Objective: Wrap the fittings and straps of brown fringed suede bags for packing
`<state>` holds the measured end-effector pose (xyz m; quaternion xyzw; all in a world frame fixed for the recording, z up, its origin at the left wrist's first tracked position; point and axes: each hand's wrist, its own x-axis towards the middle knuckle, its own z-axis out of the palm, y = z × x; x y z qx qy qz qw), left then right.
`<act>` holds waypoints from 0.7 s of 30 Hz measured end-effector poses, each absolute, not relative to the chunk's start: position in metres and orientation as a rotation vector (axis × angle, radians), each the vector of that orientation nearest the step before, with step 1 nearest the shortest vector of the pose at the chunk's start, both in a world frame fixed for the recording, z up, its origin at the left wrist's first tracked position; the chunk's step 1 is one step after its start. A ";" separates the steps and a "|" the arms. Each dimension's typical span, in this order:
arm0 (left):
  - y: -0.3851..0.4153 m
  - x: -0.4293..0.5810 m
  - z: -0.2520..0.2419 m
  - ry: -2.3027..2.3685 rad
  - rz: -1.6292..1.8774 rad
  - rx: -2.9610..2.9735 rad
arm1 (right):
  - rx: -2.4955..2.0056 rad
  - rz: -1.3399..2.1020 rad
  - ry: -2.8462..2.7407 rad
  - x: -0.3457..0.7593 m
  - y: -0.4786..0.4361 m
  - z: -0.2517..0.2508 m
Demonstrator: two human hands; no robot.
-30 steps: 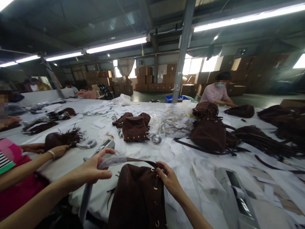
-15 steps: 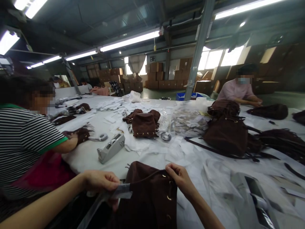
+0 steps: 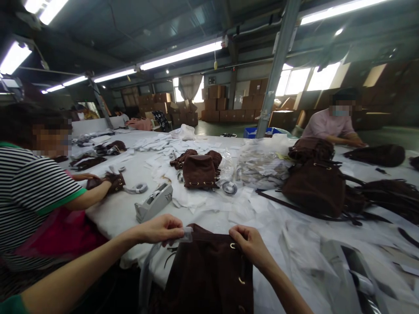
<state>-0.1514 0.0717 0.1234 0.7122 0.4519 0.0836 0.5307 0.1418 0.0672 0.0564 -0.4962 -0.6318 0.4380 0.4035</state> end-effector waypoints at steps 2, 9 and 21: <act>0.073 -0.132 0.129 1.078 0.204 1.760 | -1.224 1.047 -1.665 0.128 0.066 0.067; 0.082 -0.085 0.129 1.048 0.345 1.781 | -1.031 1.108 -1.632 0.119 0.066 0.075; 0.112 -0.082 0.117 1.093 0.267 1.613 | -1.287 0.977 -1.565 0.131 0.047 0.012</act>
